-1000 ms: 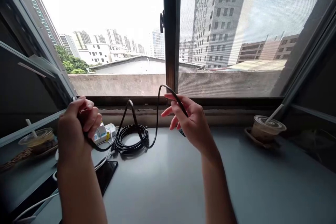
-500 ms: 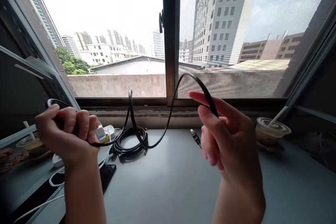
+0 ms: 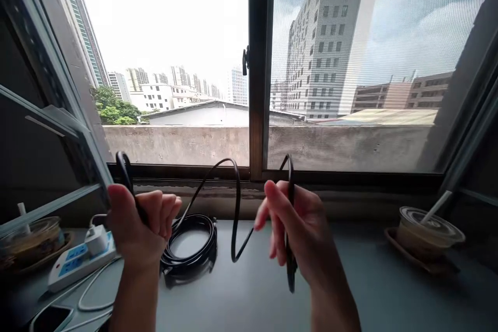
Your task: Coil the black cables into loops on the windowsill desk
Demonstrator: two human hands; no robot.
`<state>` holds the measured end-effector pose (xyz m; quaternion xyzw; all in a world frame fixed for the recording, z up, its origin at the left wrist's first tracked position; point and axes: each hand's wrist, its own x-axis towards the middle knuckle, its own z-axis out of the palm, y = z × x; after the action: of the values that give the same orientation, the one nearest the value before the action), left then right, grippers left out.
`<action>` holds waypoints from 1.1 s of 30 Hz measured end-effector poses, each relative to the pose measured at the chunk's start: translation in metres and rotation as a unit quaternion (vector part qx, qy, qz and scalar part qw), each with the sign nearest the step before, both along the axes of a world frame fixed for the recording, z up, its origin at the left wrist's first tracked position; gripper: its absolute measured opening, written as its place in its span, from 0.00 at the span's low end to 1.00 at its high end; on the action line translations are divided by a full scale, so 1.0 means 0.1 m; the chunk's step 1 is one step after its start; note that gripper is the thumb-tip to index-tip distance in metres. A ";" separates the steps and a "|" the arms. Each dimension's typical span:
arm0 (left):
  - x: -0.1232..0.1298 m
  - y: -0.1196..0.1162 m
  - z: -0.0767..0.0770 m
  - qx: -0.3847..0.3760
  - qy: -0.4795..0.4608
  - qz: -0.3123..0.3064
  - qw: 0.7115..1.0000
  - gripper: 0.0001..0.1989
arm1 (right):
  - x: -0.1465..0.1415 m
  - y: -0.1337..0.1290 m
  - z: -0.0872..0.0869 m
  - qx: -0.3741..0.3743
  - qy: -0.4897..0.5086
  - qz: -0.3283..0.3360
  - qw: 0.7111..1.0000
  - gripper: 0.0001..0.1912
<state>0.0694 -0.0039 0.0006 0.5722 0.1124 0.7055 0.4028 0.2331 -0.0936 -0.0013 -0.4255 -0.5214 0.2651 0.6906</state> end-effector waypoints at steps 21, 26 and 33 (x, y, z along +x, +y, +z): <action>0.19 0.02 -0.13 0.089 0.197 -0.052 0.975 0.33 | 0.07 0.38 -0.09 -0.081 -0.149 -0.140 0.976 0.27; 0.25 -0.02 -0.11 0.010 0.277 -0.055 0.959 0.31 | 0.03 0.28 -0.06 -0.052 -0.167 -0.123 0.977 0.25; 0.24 -0.06 -0.11 -0.070 0.354 -0.041 0.932 0.26 | -0.01 0.21 -0.07 -0.006 -0.141 -0.100 0.985 0.18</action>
<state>0.0930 -0.0095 -0.0099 0.7594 0.2726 0.4305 0.4046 0.2318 -0.0724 -0.0079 -0.5124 -0.5669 0.1350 0.6307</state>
